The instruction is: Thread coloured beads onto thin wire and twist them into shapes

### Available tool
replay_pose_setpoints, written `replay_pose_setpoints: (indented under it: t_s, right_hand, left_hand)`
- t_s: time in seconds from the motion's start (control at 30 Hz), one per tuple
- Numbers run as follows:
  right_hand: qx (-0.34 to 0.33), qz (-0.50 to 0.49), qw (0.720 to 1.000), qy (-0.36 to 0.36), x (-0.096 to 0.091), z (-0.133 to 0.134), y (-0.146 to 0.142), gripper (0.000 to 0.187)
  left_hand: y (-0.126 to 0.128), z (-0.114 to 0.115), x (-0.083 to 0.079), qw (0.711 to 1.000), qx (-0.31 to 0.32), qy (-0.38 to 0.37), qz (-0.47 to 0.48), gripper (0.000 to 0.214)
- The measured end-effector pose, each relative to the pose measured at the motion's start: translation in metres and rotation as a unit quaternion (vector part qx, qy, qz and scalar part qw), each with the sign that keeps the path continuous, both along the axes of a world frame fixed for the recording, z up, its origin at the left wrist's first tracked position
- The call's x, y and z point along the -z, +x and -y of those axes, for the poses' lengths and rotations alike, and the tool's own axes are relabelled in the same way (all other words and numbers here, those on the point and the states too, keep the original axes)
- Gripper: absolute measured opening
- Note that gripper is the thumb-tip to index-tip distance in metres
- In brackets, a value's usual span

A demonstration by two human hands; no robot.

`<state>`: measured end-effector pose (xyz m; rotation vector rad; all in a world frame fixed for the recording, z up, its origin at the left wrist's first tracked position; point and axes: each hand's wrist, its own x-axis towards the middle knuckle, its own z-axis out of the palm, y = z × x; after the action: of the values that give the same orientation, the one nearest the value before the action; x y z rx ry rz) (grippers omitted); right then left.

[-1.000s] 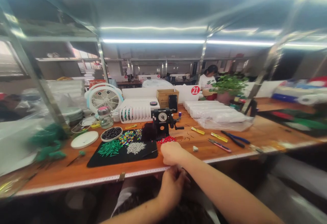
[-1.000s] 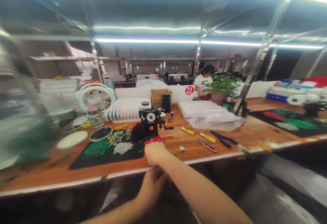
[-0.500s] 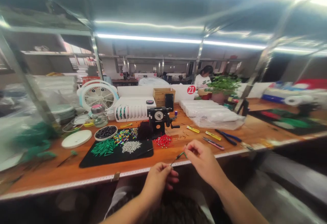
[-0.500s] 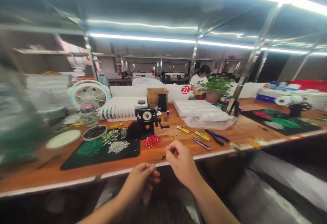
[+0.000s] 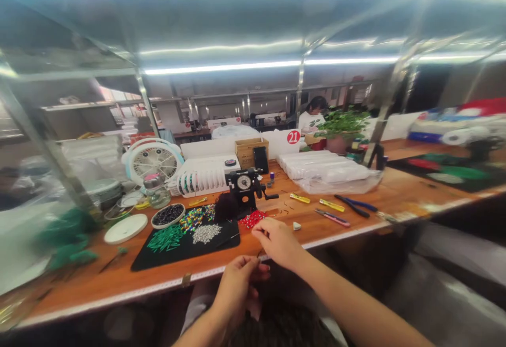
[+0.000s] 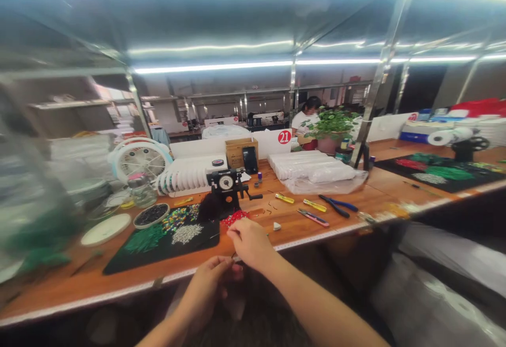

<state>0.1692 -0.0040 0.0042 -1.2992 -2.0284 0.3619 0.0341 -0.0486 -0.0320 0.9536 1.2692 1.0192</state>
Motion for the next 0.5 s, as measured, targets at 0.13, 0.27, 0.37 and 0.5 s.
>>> replay_pose_setpoints:
  t_s: [0.13,0.27,0.37,0.5]
  right_hand:
    - [-0.031,0.091,0.995,-0.020,-0.012,-0.035,-0.030,0.018]
    - [-0.049,0.166,0.983,-0.061,-0.018,-0.051,-0.065,0.016]
    - [-0.033,0.190,0.976,-0.100,-0.019,-0.057,-0.087,0.022]
    - [-0.010,0.167,0.980,-0.106,-0.029,-0.057,-0.090,0.020]
  left_hand:
    - [0.003,0.001,0.002,1.000,-0.009,0.004,0.001,0.026]
    - [0.005,-0.001,0.006,1.000,-0.021,-0.008,0.004,0.023]
    - [0.006,-0.002,0.009,1.000,-0.019,-0.009,0.008,0.022]
    - [0.005,-0.003,0.011,1.000,-0.009,-0.002,0.018,0.021]
